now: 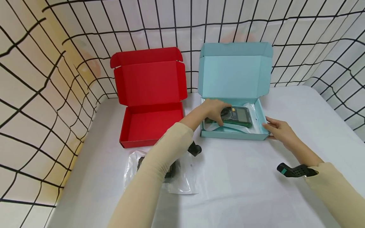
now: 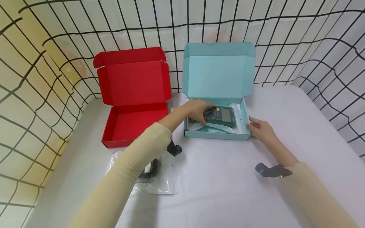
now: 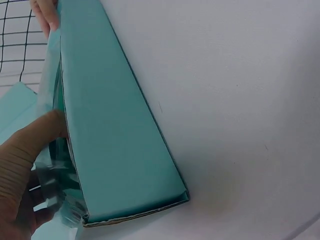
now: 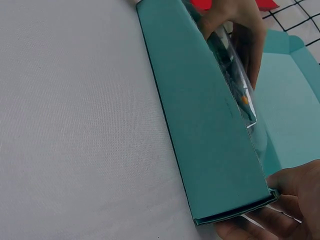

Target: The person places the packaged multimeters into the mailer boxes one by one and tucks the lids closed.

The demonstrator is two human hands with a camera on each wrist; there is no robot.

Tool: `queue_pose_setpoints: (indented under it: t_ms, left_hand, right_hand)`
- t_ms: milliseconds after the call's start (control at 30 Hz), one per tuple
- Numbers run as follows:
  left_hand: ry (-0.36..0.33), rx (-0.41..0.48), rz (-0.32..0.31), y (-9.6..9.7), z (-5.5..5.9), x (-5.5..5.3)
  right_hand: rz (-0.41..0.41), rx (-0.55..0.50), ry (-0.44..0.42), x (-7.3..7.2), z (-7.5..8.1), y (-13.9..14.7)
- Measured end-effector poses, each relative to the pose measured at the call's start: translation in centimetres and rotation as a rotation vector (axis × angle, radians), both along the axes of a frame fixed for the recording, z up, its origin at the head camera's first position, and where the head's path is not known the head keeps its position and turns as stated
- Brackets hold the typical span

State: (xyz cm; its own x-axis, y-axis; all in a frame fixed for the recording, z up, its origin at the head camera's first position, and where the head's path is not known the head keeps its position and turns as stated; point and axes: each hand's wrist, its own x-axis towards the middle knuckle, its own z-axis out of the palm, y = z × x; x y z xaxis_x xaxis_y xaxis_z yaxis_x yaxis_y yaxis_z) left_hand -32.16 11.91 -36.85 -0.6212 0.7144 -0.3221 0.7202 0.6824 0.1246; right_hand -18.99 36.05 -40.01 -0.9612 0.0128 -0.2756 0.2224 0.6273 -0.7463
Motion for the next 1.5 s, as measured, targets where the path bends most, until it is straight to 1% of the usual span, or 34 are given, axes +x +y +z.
queue_pose_setpoints:
  t_ms: [67, 167, 233, 333, 433, 533, 633, 700, 800, 933, 1000, 1033, 1100, 1167, 1267, 1333, 1400, 1467, 1500]
  left_hand:
    - [-0.025, 0.015, 0.009, 0.1, -0.4, 0.1]
    - [-0.083, 0.052, 0.027, -0.1, -1.2, 0.1]
    - [-0.111, 0.067, 0.037, -0.3, -1.7, 0.0]
    - [-0.147, 0.09, 0.065, -0.7, -2.2, -0.2]
    - [-0.168, 0.11, 0.08, -1.0, -2.2, -0.4]
    - [-0.183, 0.11, 0.08, -1.0, -2.2, -0.5]
    - [-0.177, 0.092, 0.083, -1.0, -2.2, -0.4]
    - [-0.16, 0.077, 0.087, -0.9, -2.2, -0.3]
    - [-0.114, 0.058, 0.086, -0.9, -2.5, -0.1]
    - [-0.004, 0.025, 0.071, -1.3, -2.7, 0.1]
    - [0.044, 0.04, 0.078, -1.6, -2.6, 0.1]
    - [0.063, 0.068, 0.089, -1.7, -2.4, 0.1]
    - [0.113, 0.161, 0.12, -2.1, -2.0, 0.0]
    - [0.193, 0.284, 0.164, -2.7, -1.4, -0.2]
    - [0.348, 0.474, 0.269, -3.7, -0.7, -0.6]
    - [0.421, 0.585, 0.354, -4.4, -0.3, -0.7]
    - [0.455, 0.68, 0.426, -4.9, -0.1, -0.9]
    - [0.47, 0.741, 0.48, -5.3, 0.1, -1.0]
    - [0.474, 0.758, 0.501, -5.5, 0.2, -1.1]
  right_hand:
    - [-0.004, -0.001, 0.001, 0.0, -0.1, 0.1]
    - [-0.012, -0.005, -0.004, 0.1, -0.2, 0.2]
    - [-0.015, -0.009, -0.01, 0.1, -0.4, 0.1]
    - [-0.007, -0.022, -0.01, 0.2, -0.5, 0.0]
    - [-0.004, -0.033, 0.003, 0.2, -0.3, 0.0]
    - [-0.009, -0.046, 0.011, 0.3, -0.2, 0.0]
    - [-0.017, -0.049, 0.009, 0.2, -0.1, 0.0]
    - [-0.022, -0.052, 0.004, 0.2, -0.2, 0.0]
    - [-0.028, -0.049, -0.01, 0.1, -0.1, 0.0]
    - [-0.018, -0.055, -0.049, -0.1, 0.1, 0.2]
    - [-0.01, -0.066, -0.074, -0.3, 0.3, 0.4]
    - [-0.009, -0.074, -0.084, -0.3, 0.3, 0.5]
    - [-0.01, -0.076, -0.095, -0.4, 0.5, 0.8]
    - [-0.015, -0.058, -0.086, -0.5, 0.6, 0.9]
    - [-0.024, -0.045, -0.058, -0.9, 0.9, 1.0]
    - [-0.03, -0.036, -0.044, -1.2, 1.2, 0.9]
    - [-0.041, -0.049, -0.04, -1.6, 1.7, 0.8]
    - [-0.046, -0.041, -0.04, -2.1, 2.1, 0.8]
    - [-0.047, -0.032, -0.041, -2.3, 2.3, 0.7]
